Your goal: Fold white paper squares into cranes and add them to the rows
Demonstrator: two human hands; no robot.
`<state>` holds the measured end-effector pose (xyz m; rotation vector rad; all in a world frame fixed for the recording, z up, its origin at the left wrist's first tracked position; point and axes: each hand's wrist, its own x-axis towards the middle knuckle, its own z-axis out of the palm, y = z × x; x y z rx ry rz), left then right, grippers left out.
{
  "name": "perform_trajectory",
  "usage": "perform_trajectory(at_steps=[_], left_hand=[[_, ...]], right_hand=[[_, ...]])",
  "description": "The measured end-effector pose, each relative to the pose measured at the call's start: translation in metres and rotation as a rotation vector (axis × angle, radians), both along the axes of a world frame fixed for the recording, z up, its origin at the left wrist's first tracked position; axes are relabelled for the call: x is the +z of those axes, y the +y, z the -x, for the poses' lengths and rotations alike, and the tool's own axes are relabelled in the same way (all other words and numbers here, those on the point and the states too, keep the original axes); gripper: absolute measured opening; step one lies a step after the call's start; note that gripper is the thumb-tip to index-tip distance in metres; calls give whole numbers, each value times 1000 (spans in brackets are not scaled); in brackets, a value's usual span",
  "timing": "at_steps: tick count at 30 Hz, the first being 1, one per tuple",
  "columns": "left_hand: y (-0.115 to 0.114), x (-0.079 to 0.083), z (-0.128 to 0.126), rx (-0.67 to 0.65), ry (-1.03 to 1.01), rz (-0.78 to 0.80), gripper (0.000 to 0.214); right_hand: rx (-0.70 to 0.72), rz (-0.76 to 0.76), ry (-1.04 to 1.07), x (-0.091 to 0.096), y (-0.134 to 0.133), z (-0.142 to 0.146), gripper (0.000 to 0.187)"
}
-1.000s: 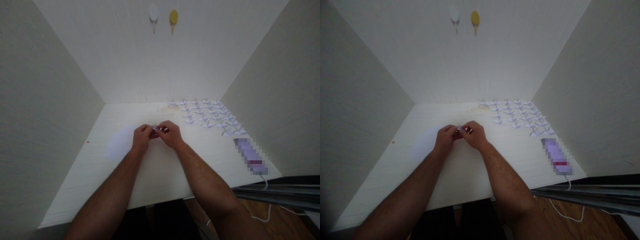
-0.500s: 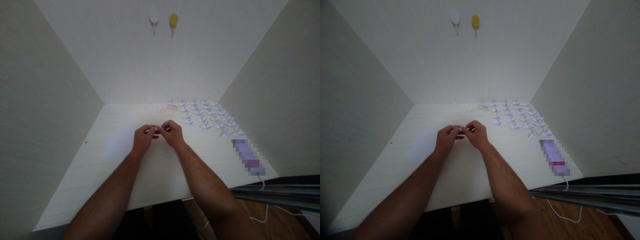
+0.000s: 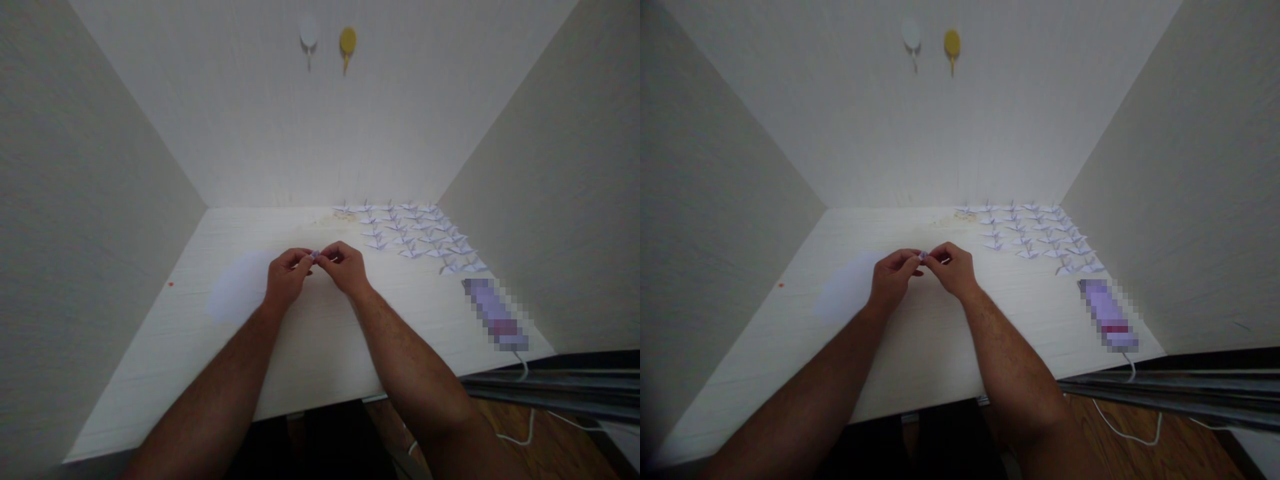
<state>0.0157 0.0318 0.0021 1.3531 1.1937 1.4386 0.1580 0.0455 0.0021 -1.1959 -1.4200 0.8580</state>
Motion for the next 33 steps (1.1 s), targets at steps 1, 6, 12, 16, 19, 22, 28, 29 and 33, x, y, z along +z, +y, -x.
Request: perform_trajectory(at_steps=[1, 6, 12, 16, 19, 22, 28, 29, 33], left_hand=[[0, 0, 0, -8, 6, -13, 16], [0, -4, -1, 57, 78, -66, 10], [3, -4, 0, 93, 54, -36, 21], [4, -2, 1, 72, 47, -61, 16], [4, -3, 1, 56, 10, -67, 16], [4, -3, 1, 29, -39, -46, 17], [5, -4, 5, -46, -119, 16, 17], [5, -5, 6, -53, -124, 26, 16], [8, -7, 7, -59, -148, 34, 15]], right_hand=[[11, 8, 17, 0, 0, 0, 26], [30, 33, 37, -2, 2, -1, 22], [48, 56, 61, -3, 2, -1, 22], [107, 97, 177, -1, 2, -1, 22], [110, 128, 243, 1, 2, 0, 22], [115, 152, 287, 3, 2, 0, 22], [141, 162, 305, 1, 2, 0, 21], [136, 154, 293, 1, 2, 0, 20], [110, 112, 214, 0, 0, 1, 19]])
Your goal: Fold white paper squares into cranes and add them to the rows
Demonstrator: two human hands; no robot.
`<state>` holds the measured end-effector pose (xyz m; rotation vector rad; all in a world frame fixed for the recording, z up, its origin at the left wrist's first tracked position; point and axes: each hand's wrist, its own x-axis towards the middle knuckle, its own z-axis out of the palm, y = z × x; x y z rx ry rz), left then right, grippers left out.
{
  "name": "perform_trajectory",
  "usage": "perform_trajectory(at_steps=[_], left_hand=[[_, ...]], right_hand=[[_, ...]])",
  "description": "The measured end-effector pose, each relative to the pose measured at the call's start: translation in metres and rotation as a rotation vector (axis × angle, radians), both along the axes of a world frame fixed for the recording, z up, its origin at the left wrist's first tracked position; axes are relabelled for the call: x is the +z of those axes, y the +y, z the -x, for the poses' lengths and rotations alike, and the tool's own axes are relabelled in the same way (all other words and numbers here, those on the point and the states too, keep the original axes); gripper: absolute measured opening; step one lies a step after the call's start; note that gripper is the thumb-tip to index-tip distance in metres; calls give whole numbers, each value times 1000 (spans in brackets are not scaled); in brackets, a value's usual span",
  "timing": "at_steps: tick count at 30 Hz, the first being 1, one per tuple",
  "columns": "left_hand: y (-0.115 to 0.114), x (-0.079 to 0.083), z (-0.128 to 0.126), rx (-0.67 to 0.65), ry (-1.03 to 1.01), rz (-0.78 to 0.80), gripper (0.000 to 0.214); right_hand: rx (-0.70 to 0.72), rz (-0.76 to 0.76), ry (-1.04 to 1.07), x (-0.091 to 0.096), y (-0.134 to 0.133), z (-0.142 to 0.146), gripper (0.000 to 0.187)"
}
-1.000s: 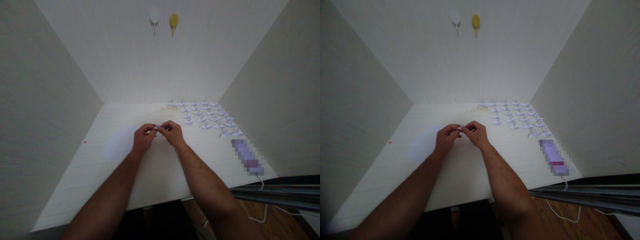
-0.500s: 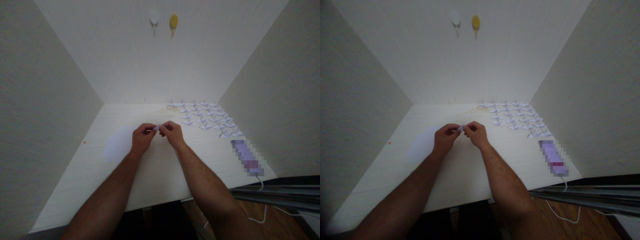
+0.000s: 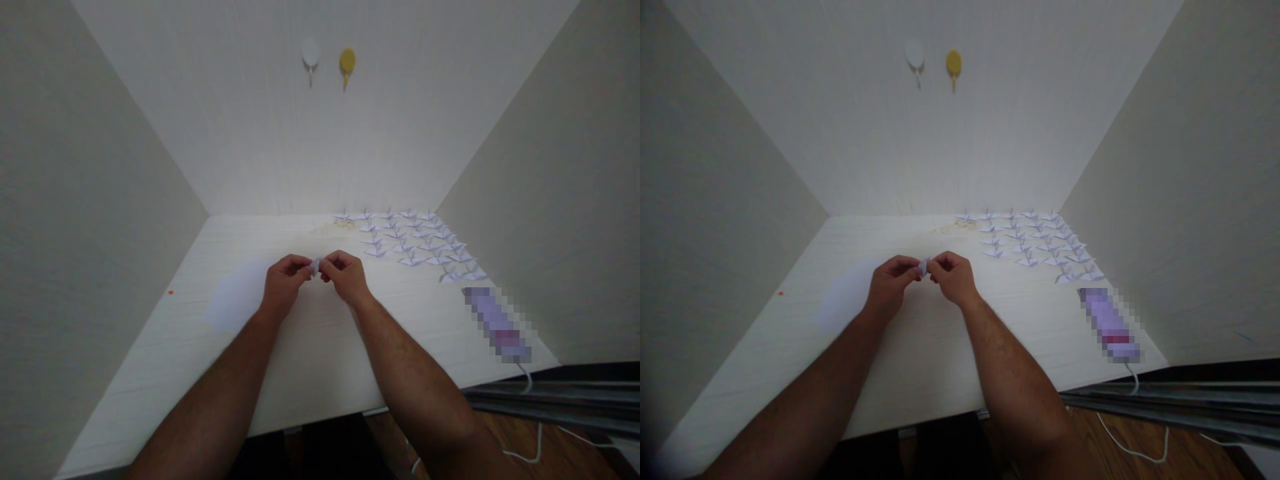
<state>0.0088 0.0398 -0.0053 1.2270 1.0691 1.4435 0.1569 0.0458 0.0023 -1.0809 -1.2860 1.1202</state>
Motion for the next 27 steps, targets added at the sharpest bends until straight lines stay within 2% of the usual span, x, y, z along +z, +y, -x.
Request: perform_trajectory(at_steps=[8, 14, 18, 23, 27], left_hand=[[1, -1, 1, -51, -17, 66, 14], [4, -4, 2, -13, -1, 42, 13], [4, -3, 2, 4, 61, 24, 11], [2, 3, 2, 10, 110, 6, 10], [5, 1, 4, 28, 149, -5, 14]], right_hand=[[-22, -38, -150, -1, -2, 1, 17], [-51, -113, -272, -4, -4, 3, 14], [-41, -131, -273, -4, -3, 3, 9], [-51, -99, -223, -6, 0, 4, 13], [-39, -82, -177, -9, 4, 6, 16]])
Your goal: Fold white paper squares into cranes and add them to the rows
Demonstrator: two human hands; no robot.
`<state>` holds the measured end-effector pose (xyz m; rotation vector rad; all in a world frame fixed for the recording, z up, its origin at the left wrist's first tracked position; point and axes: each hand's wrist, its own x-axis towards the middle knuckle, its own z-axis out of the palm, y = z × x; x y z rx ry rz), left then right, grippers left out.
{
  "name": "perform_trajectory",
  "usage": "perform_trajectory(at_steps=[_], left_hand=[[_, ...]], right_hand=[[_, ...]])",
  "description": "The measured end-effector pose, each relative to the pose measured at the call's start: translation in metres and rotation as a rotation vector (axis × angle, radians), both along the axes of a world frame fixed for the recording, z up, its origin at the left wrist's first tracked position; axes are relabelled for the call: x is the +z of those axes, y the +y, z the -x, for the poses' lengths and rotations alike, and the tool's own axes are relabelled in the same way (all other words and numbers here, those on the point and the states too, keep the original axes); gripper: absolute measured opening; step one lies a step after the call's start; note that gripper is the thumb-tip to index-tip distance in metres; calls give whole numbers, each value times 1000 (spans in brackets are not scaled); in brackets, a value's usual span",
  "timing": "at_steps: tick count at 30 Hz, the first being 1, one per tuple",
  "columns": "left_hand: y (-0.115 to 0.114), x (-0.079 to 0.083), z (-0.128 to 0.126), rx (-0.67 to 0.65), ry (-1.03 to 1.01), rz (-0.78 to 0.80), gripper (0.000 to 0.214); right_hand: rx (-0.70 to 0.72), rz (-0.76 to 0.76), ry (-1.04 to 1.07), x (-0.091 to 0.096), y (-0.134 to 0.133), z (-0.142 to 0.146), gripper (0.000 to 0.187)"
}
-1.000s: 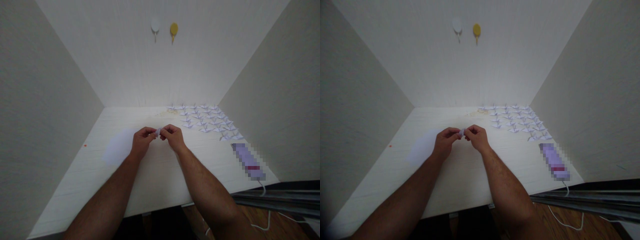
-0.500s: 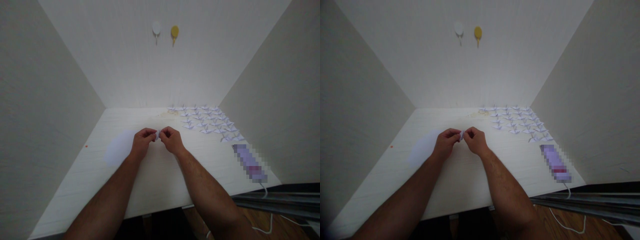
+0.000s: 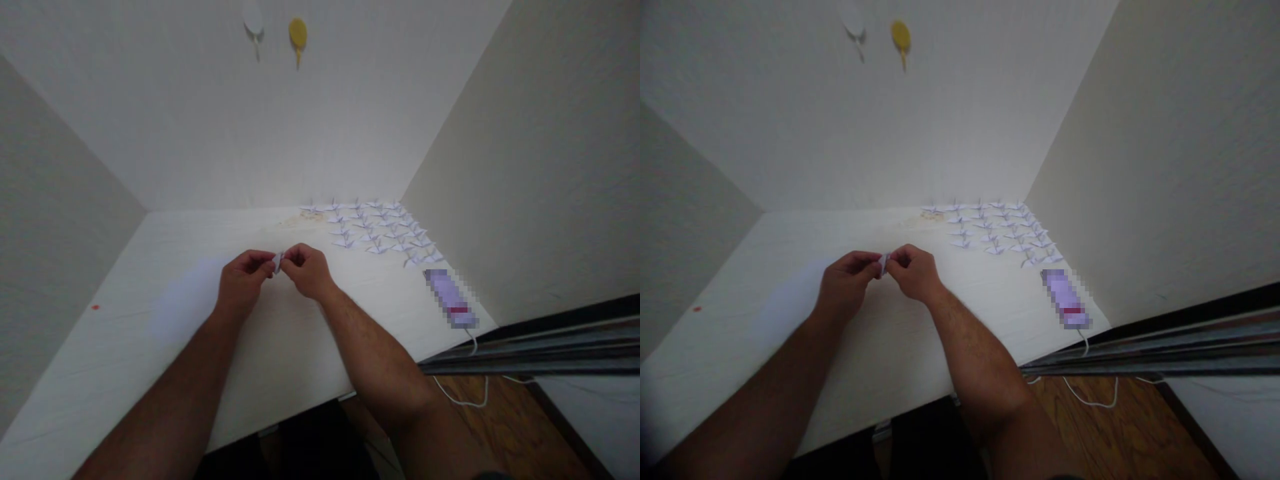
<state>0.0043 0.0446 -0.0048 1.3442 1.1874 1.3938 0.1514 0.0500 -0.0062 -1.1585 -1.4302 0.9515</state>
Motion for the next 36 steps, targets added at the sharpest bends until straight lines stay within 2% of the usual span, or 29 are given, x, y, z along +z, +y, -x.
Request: perform_trajectory(at_steps=[4, 14, 22, 31, 36], left_hand=[[2, -5, 1, -133, -119, 9, 26], [-3, -1, -4, -135, -107, 22, 29], [1, -8, -1, -131, -122, 47, 27], [0, -8, 0, -199, -168, 69, 26], [0, -6, 1, -183, -176, 79, 28]], right_hand=[[-5, 7, 22, 2, 0, 0, 16], [-14, -69, 51, 8, -6, -4, 16], [-26, -80, 59, 6, -7, -3, 18], [14, 3, 152, 9, -7, -5, 18], [-27, 49, 142, 12, -7, -7, 25]])
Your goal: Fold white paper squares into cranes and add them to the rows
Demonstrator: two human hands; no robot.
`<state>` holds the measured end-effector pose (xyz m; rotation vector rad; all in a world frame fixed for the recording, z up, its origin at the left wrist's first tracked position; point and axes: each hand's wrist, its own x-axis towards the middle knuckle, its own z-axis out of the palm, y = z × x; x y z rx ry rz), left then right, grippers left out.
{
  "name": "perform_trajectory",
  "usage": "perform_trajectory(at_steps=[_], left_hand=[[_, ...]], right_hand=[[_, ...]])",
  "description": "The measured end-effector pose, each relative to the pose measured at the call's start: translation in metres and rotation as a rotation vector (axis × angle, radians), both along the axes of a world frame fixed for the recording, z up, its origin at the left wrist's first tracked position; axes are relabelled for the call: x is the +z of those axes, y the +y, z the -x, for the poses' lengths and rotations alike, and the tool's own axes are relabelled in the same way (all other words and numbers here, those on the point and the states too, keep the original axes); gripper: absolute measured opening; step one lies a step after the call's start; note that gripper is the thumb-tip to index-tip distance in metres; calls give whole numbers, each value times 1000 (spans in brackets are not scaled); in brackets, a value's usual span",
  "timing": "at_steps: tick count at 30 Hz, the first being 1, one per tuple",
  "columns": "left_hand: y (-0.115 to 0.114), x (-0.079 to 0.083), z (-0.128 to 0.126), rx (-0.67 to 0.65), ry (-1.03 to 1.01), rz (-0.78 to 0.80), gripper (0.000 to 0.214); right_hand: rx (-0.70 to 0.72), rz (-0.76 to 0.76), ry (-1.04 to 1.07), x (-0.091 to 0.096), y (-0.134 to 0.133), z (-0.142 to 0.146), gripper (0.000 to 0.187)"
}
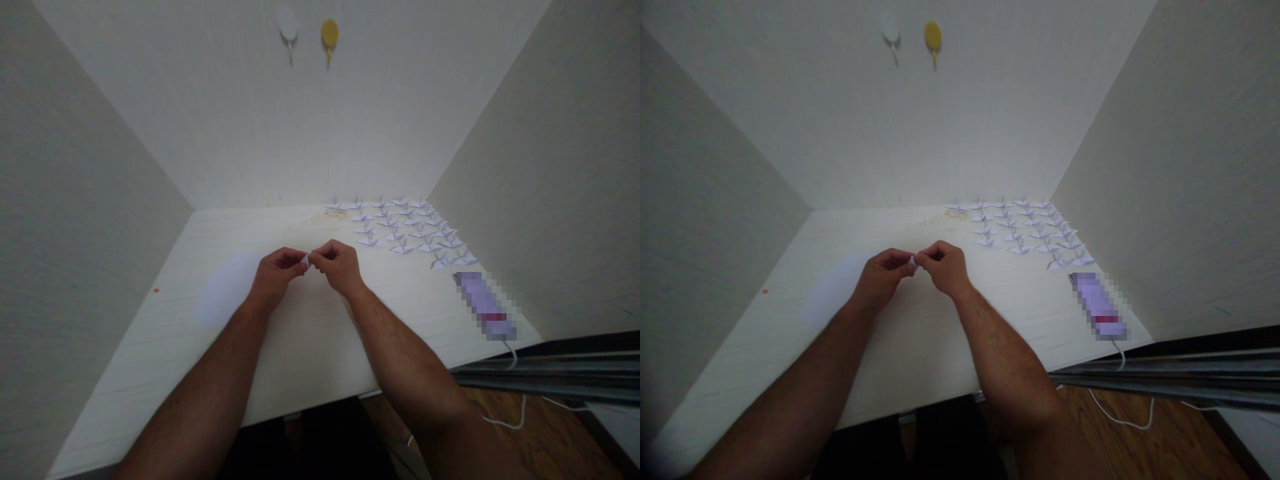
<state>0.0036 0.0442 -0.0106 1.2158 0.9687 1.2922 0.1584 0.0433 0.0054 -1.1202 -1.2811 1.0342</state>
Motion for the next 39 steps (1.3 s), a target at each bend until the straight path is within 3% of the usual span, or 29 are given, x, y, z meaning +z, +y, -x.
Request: perform_trajectory(at_steps=[9, 18, 28, 39], left_hand=[[2, -1, -2, 92, 3, -34, 30], [-3, 6, -5, 3, -3, -31, 47], [-2, 5, 0, -27, -23, 25, 31], [-5, 16, 0, -145, -187, 199, 22]], right_hand=[[2, -118, -118, -3, -3, 6, 19], [-53, -77, -36, -4, -1, 7, 13], [179, -53, 23, -4, 1, 1, 14], [256, -7, 73, 0, 3, -2, 24]])
